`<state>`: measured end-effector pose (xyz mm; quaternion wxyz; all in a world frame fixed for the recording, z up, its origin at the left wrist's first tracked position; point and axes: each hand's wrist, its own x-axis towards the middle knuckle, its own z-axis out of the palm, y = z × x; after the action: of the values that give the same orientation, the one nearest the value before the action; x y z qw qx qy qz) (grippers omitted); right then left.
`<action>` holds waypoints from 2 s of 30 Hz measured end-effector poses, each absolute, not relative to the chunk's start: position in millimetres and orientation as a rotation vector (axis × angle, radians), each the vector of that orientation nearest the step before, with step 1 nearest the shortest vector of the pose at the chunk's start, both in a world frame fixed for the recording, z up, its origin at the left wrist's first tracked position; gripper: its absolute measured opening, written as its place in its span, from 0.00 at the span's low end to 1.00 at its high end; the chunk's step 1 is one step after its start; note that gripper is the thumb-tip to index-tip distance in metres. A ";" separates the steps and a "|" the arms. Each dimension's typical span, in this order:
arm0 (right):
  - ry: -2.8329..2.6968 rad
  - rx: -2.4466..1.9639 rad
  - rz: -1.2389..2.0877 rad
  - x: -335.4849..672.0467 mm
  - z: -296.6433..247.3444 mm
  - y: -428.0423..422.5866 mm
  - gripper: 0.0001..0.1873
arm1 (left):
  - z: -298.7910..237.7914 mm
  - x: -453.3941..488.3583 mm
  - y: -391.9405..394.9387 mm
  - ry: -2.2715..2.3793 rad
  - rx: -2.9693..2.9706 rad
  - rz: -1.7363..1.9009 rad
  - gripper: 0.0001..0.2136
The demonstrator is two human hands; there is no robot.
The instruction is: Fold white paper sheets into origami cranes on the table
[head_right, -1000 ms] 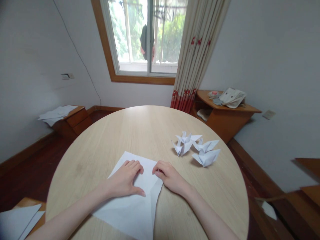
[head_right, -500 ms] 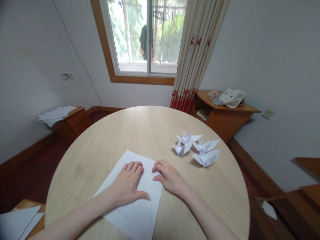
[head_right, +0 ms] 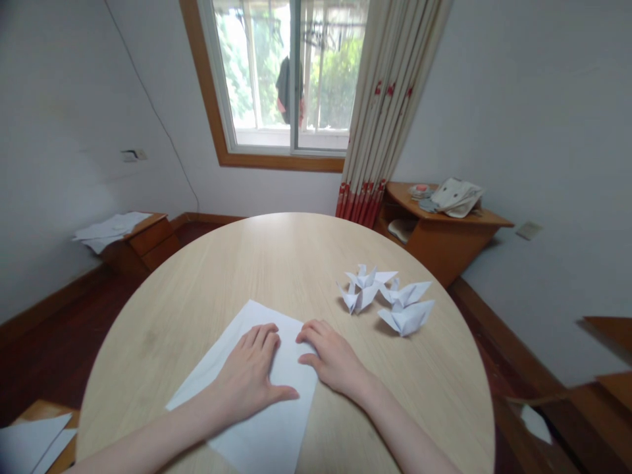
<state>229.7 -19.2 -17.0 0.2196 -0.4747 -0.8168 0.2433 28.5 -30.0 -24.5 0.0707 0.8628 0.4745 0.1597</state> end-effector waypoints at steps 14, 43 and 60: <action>-2.583 -1.489 0.479 225.2 -15.0 -28.8 0.28 | -25.8 9.9 -9.7 1.420 2.588 0.609 0.38; -2.564 -1.457 0.580 224.8 -7.1 -28.9 0.30 | -20.5 0.3 2.5 1.720 2.680 0.314 0.25; -2.516 -1.261 0.584 226.8 -8.1 -28.9 0.24 | -25.0 -6.9 11.0 1.740 2.607 0.437 0.24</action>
<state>226.8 -28.9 -8.1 0.1332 -0.4347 -0.8676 0.2013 -6.9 11.0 -25.0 -0.0113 0.8237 0.5497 0.1382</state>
